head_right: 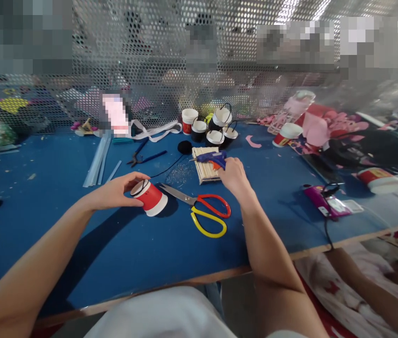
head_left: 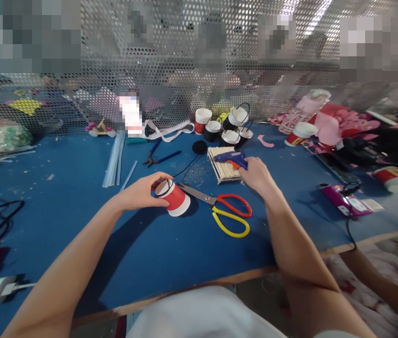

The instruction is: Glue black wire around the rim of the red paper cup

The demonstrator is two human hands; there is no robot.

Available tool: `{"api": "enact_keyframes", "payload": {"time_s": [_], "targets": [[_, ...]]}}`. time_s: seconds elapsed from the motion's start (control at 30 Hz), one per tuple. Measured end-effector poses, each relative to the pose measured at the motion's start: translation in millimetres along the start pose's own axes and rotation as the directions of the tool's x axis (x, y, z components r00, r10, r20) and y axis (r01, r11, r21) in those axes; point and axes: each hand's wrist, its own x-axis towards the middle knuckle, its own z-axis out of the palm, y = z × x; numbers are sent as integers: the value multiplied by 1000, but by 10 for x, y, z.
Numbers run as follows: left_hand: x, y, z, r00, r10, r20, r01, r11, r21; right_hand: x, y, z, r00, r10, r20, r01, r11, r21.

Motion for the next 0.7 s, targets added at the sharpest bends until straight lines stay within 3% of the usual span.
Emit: {"api": "enact_keyframes", "payload": {"time_s": [0.13, 0.2, 0.23, 0.3, 0.37, 0.5, 0.6, 0.7], "targets": [[22, -58, 7, 999, 33, 38, -31, 997, -66, -95, -45, -103, 973, 116, -199, -44, 942, 333], [36, -93, 16, 997, 64, 39, -59, 992, -109, -190, -106, -202, 984, 68, -165, 35, 830, 556], [44, -110, 20, 996, 80, 37, -74, 988, -132, -250, -153, -252, 997, 20, -74, 31, 773, 633], [59, -139, 28, 994, 107, 34, -99, 978, -182, -385, -279, -329, 985, -80, 155, -40, 760, 648], [72, -163, 35, 992, 123, 39, -111, 969, -220, -526, -438, -349, 947, -189, 260, -25, 762, 647], [93, -201, 43, 992, 118, 37, -105, 961, -255, -773, -711, -235, 895, -337, 292, 2, 658, 753], [111, -228, 50, 996, 94, 10, -88, 959, -269, -884, -771, -119, 907, -280, 313, -11, 729, 684], [132, -248, 63, 997, 71, -7, -71, 958, -277, -922, -746, -57, 936, -250, 248, 51, 794, 606]]}}
